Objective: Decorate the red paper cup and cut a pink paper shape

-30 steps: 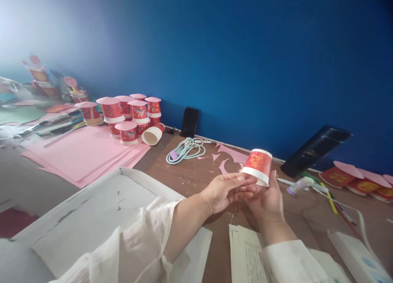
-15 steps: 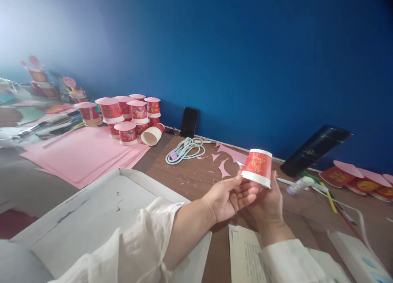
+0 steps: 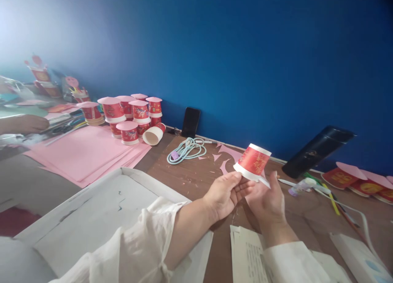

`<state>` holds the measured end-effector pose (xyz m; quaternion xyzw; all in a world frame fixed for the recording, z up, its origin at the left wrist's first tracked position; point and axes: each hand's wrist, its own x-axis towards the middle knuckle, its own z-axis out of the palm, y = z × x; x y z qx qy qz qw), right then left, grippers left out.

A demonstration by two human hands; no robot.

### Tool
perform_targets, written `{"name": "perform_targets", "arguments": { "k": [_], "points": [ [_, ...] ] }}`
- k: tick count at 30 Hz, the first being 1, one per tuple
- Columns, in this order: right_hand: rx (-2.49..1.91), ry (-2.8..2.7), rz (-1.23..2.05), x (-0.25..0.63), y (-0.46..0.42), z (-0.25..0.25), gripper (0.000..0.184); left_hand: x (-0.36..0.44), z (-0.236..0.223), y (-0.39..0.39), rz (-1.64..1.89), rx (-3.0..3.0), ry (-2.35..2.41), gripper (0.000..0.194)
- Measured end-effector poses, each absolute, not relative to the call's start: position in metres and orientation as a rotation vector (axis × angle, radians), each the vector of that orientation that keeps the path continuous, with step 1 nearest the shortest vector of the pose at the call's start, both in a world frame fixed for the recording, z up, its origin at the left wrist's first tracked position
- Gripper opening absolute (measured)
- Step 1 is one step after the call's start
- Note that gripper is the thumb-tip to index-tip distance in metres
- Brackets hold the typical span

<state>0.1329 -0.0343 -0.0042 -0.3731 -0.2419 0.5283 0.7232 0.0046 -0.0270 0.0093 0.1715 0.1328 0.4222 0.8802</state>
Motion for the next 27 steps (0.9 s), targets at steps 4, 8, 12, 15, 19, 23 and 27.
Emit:
{"name": "perform_targets", "arguments": {
  "k": [4, 8, 12, 15, 19, 23, 27],
  "points": [
    [-0.801, -0.534, 1.126, 0.135, -0.033, -0.007, 0.055, 0.005, 0.010, -0.026, 0.926, 0.478, 0.290, 0.018],
    [-0.849, -0.399, 1.035, 0.143, -0.031, -0.009, 0.032, 0.004, 0.011, -0.016, 1.049, 0.514, 0.354, 0.014],
    [-0.913, -0.428, 0.819, 0.152, -0.029, -0.010, 0.039, 0.001, 0.009, 0.005, 1.219, 0.519, 0.510, 0.010],
    [-0.974, -0.471, 0.680, 0.156, -0.028, -0.012, 0.047, -0.002, 0.006, 0.021, 1.287, 0.507, 0.620, 0.012],
    [-1.139, -0.553, 0.430, 0.157, -0.029, -0.014, 0.046, -0.007, 0.002, 0.033, 1.325, 0.495, 0.718, 0.017],
    [-1.314, -0.688, 0.166, 0.158, -0.033, -0.010, 0.040, -0.012, 0.000, 0.039, 1.311, 0.466, 0.825, 0.017],
    [-1.353, -0.753, -0.019, 0.165, -0.040, 0.003, 0.041, -0.014, -0.005, 0.042, 1.272, 0.427, 0.893, 0.013]
  ]
}}
